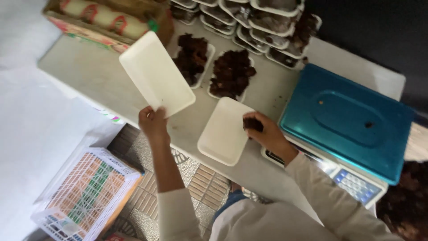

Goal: Portioning and weighing food items from a large bowl into individual plastic trays using a digital scale.

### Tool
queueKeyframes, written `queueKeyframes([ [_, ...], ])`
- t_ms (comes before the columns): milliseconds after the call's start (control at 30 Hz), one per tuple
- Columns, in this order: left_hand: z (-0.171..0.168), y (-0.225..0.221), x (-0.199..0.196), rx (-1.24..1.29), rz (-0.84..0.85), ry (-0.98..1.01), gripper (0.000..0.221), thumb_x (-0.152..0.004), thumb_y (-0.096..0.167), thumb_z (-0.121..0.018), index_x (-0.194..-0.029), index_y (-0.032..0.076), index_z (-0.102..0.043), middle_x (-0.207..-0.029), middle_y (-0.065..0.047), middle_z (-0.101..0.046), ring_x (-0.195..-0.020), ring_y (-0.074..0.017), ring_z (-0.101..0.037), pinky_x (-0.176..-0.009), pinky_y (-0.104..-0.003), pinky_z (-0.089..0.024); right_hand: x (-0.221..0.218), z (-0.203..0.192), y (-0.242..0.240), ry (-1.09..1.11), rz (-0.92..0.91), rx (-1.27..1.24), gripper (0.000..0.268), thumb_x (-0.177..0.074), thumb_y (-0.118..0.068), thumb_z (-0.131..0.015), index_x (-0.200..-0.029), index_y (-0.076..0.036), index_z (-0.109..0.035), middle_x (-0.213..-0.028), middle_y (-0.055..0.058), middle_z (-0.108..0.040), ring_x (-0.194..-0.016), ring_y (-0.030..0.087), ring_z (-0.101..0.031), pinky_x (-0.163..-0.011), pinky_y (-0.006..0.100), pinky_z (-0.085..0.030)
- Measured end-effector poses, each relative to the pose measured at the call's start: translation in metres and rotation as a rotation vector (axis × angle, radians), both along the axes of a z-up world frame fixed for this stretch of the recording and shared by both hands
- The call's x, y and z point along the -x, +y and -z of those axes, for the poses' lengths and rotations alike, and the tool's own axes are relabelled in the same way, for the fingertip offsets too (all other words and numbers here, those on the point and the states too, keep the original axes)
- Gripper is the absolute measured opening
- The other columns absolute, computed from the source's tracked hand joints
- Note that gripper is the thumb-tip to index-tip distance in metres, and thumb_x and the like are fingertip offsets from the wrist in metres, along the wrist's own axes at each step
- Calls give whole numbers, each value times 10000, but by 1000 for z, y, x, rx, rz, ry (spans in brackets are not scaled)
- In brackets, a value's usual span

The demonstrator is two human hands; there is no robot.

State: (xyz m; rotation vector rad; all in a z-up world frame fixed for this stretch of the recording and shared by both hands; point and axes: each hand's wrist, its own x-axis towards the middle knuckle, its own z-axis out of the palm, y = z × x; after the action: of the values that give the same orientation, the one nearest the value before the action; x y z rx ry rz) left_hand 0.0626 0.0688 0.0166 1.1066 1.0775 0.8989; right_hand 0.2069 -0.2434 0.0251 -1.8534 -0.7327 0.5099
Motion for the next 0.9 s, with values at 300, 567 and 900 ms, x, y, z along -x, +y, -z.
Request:
queueKeyframes([
  [300,-47,14,-14,-105,11,-88,352,-933,89,-688,-1199,-10,-480,-734,-52,-575,-468,-207,-678,-394,-306,-625,22,-9,39,-213,-151,153,670,-892,-109,-696,-1524,-112,-471,-1441,308,-436,-1346,529,-464,-1088,627,-416],
  [567,-77,-62,74,2,14,-146,329,-941,86,-667,-1221,-36,-545,-947,-180,-647,-619,-268,-748,-547,-333,-677,39,48,28,-557,-456,274,721,-920,-190,-669,-1582,-99,-398,-1587,347,-273,-1477,528,-259,-1211,580,-239],
  [900,-85,-71,189,162,-206,-297,230,-955,64,-649,-1158,4,-560,-767,-154,-693,-667,-207,-719,-587,-261,-587,76,-1,-11,-594,-213,82,758,-964,-541,-482,-1594,-141,-348,-1649,249,-282,-1533,412,-249,-1162,582,-242],
])
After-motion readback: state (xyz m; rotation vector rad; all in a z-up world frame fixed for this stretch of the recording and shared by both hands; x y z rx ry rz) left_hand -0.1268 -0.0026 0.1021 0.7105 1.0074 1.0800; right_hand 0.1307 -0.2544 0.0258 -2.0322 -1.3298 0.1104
